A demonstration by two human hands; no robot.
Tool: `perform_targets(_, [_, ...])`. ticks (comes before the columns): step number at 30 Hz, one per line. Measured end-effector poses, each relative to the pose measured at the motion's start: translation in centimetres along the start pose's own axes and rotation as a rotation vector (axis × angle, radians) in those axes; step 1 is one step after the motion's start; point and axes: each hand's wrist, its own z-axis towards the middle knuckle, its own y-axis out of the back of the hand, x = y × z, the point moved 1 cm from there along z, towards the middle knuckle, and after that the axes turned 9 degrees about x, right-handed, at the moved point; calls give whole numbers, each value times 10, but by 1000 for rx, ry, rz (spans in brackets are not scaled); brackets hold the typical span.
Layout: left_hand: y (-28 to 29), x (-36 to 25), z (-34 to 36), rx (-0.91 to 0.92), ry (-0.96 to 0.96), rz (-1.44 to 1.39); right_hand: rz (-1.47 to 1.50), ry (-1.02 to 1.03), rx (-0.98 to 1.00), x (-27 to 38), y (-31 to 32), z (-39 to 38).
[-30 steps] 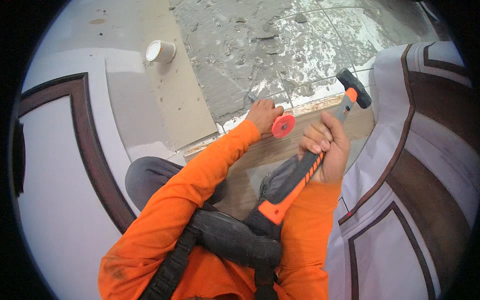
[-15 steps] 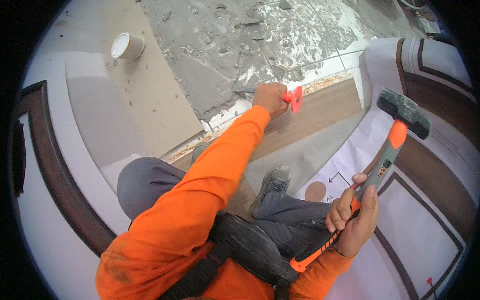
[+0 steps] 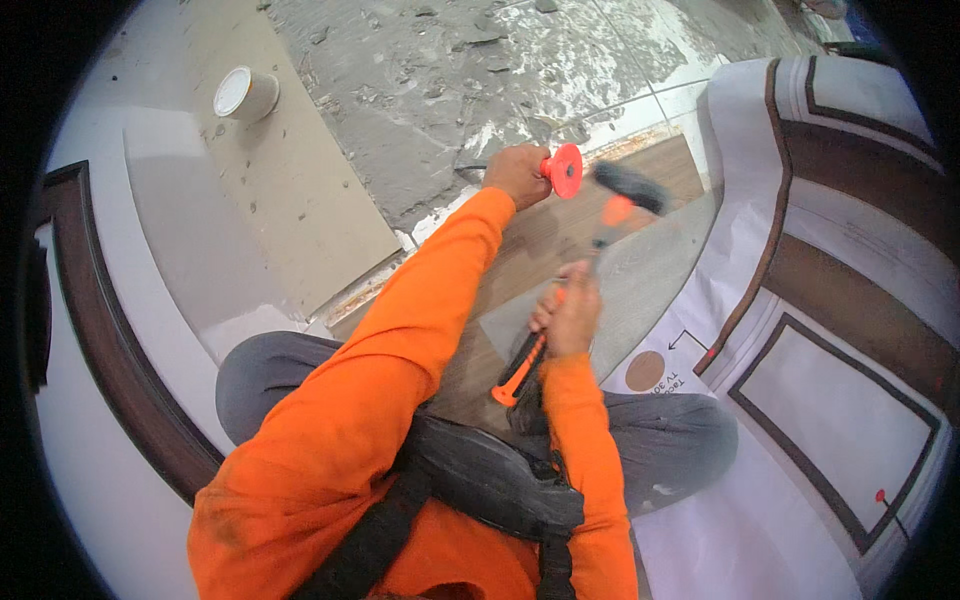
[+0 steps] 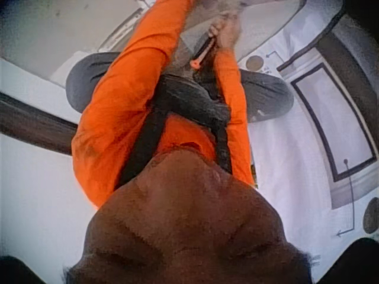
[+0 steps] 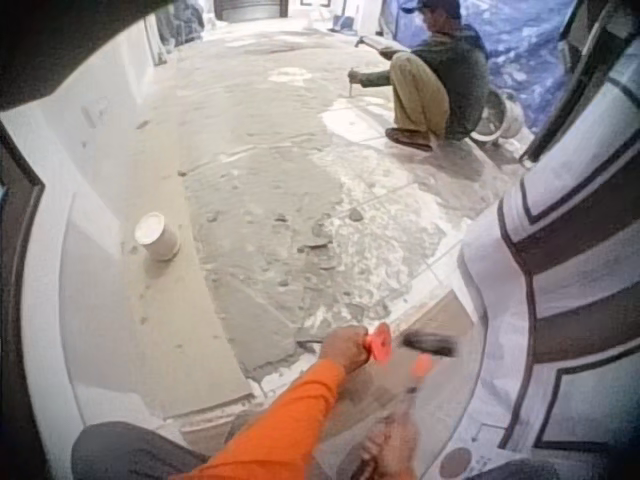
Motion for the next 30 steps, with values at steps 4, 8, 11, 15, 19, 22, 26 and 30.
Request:
perform_targets(4, [0, -7, 0, 55, -38, 38, 79, -72, 44, 10, 15, 4])
perform_targets(8, [2, -2, -8, 64, -3, 39, 187, 219, -50, 46, 14, -9])
perform_targets(11, [5, 2, -8, 12, -9, 51, 218, 452, -101, 56, 14, -11])
perform_targets(15, [-8, -15, 6, -28, -34, -6, 66, 264, -134, 2, 15, -5])
perform_targets(19, [-7, -1, 2, -28, -5, 30, 14, -67, 122, 13, 0, -6])
perform_targets(22, [-8, 3, 2, -19, -20, 79, 156, 111, 58, 40, 11, -8])
perform_targets(26, [-15, 4, 1, -14, -34, 115, 298, 409, -137, 68, 19, -15])
perform_targets(30, [-22, -3, 2, -8, -53, 124, 165, 175, -72, 23, 23, 0])
